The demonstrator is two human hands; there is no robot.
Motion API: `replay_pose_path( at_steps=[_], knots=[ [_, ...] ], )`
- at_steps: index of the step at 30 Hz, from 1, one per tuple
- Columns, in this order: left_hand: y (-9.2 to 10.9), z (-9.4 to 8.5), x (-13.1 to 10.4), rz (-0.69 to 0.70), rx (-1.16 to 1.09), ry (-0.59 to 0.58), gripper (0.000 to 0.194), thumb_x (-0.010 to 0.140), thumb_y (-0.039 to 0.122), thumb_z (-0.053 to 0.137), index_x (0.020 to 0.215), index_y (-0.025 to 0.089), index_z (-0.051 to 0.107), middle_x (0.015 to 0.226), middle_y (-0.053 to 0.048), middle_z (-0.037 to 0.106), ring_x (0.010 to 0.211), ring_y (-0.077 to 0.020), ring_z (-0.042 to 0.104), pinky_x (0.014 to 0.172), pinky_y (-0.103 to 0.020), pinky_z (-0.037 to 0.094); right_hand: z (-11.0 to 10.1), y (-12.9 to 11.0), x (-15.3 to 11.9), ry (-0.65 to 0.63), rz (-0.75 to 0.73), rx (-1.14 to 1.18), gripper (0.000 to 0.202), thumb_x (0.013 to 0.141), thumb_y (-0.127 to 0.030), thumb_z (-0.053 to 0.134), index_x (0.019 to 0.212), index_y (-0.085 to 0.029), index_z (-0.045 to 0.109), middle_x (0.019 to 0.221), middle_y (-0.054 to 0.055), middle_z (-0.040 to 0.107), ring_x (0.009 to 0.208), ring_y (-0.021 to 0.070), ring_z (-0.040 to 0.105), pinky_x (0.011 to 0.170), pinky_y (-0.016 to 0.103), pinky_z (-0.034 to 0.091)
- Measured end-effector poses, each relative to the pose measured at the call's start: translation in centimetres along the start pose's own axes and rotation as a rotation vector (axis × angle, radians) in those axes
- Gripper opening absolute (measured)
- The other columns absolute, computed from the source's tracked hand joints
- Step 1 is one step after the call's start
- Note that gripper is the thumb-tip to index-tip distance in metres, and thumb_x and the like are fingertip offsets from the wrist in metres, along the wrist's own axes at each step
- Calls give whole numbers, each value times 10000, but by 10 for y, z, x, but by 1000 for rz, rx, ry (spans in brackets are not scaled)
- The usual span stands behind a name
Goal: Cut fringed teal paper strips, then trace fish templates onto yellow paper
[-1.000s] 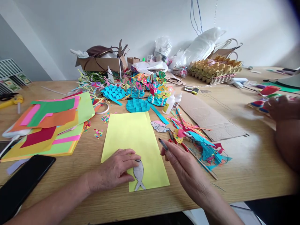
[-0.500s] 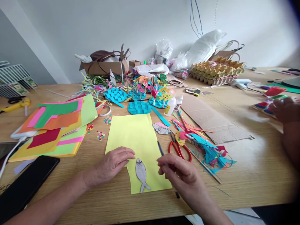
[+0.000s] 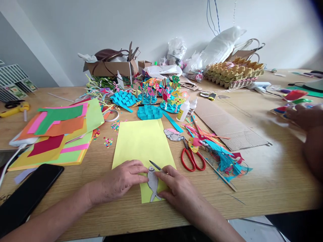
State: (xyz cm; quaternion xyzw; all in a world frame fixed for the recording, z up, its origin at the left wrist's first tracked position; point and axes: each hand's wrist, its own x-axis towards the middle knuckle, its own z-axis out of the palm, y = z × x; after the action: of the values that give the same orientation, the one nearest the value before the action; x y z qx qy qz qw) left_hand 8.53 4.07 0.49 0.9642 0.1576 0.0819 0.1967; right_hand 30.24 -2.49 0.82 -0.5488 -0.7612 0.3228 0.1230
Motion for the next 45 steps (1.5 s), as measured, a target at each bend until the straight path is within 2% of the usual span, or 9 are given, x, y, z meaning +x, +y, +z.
replay_pose_path(
  at_steps=[4,8,12,17,22,29,37,42,45],
  knots=[
    [5,5,-5,9,123,-38,357,863,94,413,1167,217,553,1291,-55,512,1191,-257,402,961,-392,393,1,1,0,5,-31,-11,413,747,-185,603,1156,-224,561,1039,63,547,909,186,561,827,271,431],
    [7,9,-8,10,172,-67,359,887,139,395,1207,246,520,1353,-42,447,1243,-277,351,963,-409,388,-1,1,0,-4,-11,-12,485,735,-214,632,1208,-214,526,1067,71,537,929,203,558,836,294,435],
    [8,12,-9,18,198,-74,348,884,147,406,1197,241,525,1341,-52,462,1238,-301,358,953,-434,389,-4,-1,1,-10,10,-37,522,728,-246,650,1229,-208,507,1087,77,529,938,213,555,823,307,443],
    [8,15,-11,13,209,-46,356,882,125,407,1194,248,526,1329,-67,472,1221,-286,382,951,-423,395,-7,-3,3,-20,46,-90,551,707,-269,676,1228,-208,508,1080,77,532,935,227,561,808,313,450],
    [9,11,-12,9,139,-4,345,881,97,389,1171,196,547,1303,-128,473,1212,-228,404,977,-351,390,-7,-4,4,-20,39,-130,563,690,-304,691,1217,-211,517,1065,64,537,903,218,573,780,291,452],
    [8,2,-11,-22,-50,23,355,867,44,340,1072,167,602,1186,-125,532,1148,-191,471,932,-292,435,-7,-11,9,-64,45,-169,524,698,-321,684,1190,-229,532,1049,57,538,875,198,581,737,254,440],
    [9,1,-11,-26,-112,-11,368,878,54,339,1155,165,554,1221,-125,498,1172,-191,440,965,-300,398,-7,-13,13,-47,-16,-200,388,708,-314,682,1072,-225,582,965,37,555,815,188,583,665,244,428],
    [7,6,-11,-10,-113,21,385,886,82,360,1217,215,505,1248,-91,500,1195,-202,412,978,-337,385,-8,-14,17,-64,-26,-224,381,721,-326,665,1079,-227,578,966,40,548,806,184,578,655,243,418],
    [4,8,-13,-4,-64,0,379,891,98,364,1223,217,503,1281,-93,488,1221,-200,393,987,-340,379,-8,-15,18,-77,-20,-245,367,728,-323,655,1072,-220,580,961,40,545,772,171,581,639,238,417]
  ],
)
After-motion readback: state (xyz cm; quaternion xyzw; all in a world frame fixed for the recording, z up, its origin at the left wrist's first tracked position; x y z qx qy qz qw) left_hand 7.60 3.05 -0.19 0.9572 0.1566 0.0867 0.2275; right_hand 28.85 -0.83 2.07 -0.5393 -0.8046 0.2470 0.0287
